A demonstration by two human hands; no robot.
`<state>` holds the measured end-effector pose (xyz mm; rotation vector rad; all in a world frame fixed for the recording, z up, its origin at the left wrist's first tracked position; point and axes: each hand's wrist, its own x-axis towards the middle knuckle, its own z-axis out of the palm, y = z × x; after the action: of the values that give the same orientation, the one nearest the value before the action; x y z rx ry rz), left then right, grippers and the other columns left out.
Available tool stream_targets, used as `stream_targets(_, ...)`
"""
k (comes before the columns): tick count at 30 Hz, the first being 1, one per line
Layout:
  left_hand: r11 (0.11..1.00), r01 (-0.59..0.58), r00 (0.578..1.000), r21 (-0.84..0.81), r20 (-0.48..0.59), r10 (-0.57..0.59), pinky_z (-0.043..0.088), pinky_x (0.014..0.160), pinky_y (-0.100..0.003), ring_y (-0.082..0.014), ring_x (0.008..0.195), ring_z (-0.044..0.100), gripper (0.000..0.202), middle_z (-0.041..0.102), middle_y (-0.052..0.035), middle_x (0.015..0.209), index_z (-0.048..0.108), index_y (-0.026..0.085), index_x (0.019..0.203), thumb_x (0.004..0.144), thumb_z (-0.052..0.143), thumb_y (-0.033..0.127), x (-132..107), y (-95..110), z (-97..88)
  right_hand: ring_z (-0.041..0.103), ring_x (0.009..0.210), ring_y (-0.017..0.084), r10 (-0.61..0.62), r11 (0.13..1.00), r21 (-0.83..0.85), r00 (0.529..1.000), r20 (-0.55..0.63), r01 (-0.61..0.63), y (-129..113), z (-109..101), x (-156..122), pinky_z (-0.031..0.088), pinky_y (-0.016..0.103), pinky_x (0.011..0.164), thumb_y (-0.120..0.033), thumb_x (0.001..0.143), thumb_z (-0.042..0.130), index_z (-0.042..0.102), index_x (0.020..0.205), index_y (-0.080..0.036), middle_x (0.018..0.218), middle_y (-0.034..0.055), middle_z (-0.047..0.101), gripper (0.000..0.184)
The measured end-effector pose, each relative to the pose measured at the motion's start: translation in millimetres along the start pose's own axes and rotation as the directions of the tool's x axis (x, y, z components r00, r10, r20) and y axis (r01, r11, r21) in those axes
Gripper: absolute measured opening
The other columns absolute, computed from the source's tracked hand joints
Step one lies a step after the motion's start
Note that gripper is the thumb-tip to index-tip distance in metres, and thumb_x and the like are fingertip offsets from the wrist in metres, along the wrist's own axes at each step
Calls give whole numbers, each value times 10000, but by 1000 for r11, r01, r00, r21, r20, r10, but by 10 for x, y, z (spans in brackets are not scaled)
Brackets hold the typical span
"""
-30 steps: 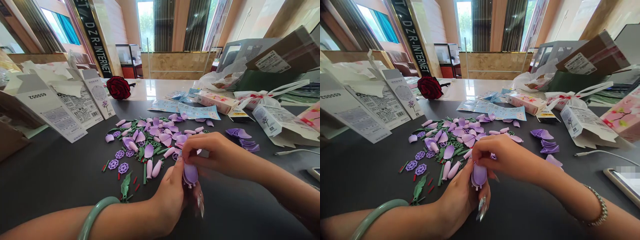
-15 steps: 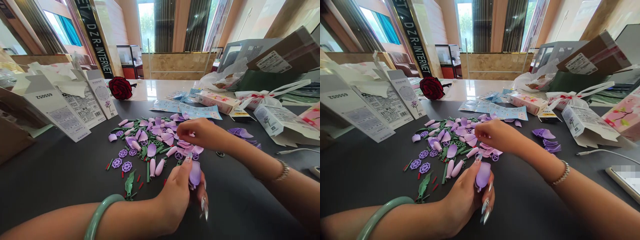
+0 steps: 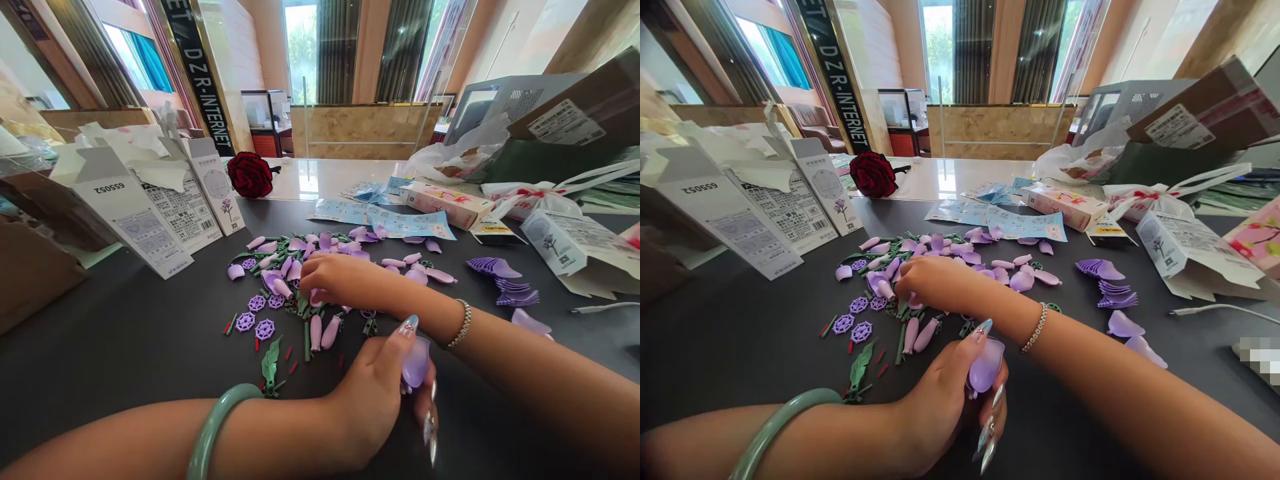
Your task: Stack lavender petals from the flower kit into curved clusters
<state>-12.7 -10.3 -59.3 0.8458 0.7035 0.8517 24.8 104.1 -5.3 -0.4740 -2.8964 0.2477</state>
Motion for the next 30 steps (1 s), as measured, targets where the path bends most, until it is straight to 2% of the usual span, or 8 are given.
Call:
stream_targets(2,1000,6,1000,-18,14,-6,349,442,-234,-99,374,390,480,380,56,389,461,195,594,831,387,606,5,-1,-4,577,828,161,-14,999,-28,999,38,16,34,-34,-39,427,293,769,-73,851,583,697,785,-139,863,63,664,147)
stream_targets(4,999,6,1000,-48,17,-5,337,411,-227,-97,365,385,497,377,60,385,462,197,594,782,427,656,12,-5,-7,559,766,143,39,999,2,998,-39,-39,83,-74,-128,423,295,721,-97,870,548,689,824,-124,843,61,652,150)
stream_targets(9,994,-4,999,-112,-55,-2,341,397,-212,-102,377,395,473,384,66,403,484,196,662,822,413,636,27,-1,-17,489,579,89,332,893,399,902,-277,-206,158,-205,-527,396,251,573,-179,841,557,638,1169,-181,697,-29,592,339)
stream_targets(14,979,-26,991,-200,-134,-1,366,450,-212,-99,400,404,476,394,61,425,477,190,704,973,203,472,35,38,-31,553,530,90,532,592,757,840,-111,-275,76,-359,-885,421,226,497,-275,784,660,677,878,-192,627,-34,606,127)
stream_targets(18,976,-45,980,-215,-197,1,349,452,-211,-91,399,392,509,401,56,427,466,185,674,995,178,457,49,78,-24,567,473,82,465,423,831,874,142,-361,47,-355,-982,438,201,460,-272,745,705,601,748,-177,595,-33,632,141)
stream_targets(20,977,-34,978,-209,-209,-11,344,452,-212,-92,400,390,510,407,52,425,466,184,662,997,190,453,57,90,-14,551,467,71,415,417,822,886,208,-388,63,-318,-986,431,189,447,-270,734,714,600,741,-168,619,-25,648,153)
stream_targets(26,989,-24,980,-146,-197,-6,353,450,-217,-92,406,404,486,420,46,441,466,182,640,969,264,476,69,80,-15,538,510,82,391,462,804,900,193,-373,128,-233,-989,425,193,466,-328,727,735,649,799,-166,610,-28,628,197)
stream_targets(30,990,-47,980,-132,-196,20,371,444,-217,-90,416,431,456,449,51,462,477,183,668,894,400,572,91,55,-40,513,562,84,396,580,743,913,101,-334,128,-195,-986,395,203,505,-339,703,752,659,790,-176,678,-22,623,207)
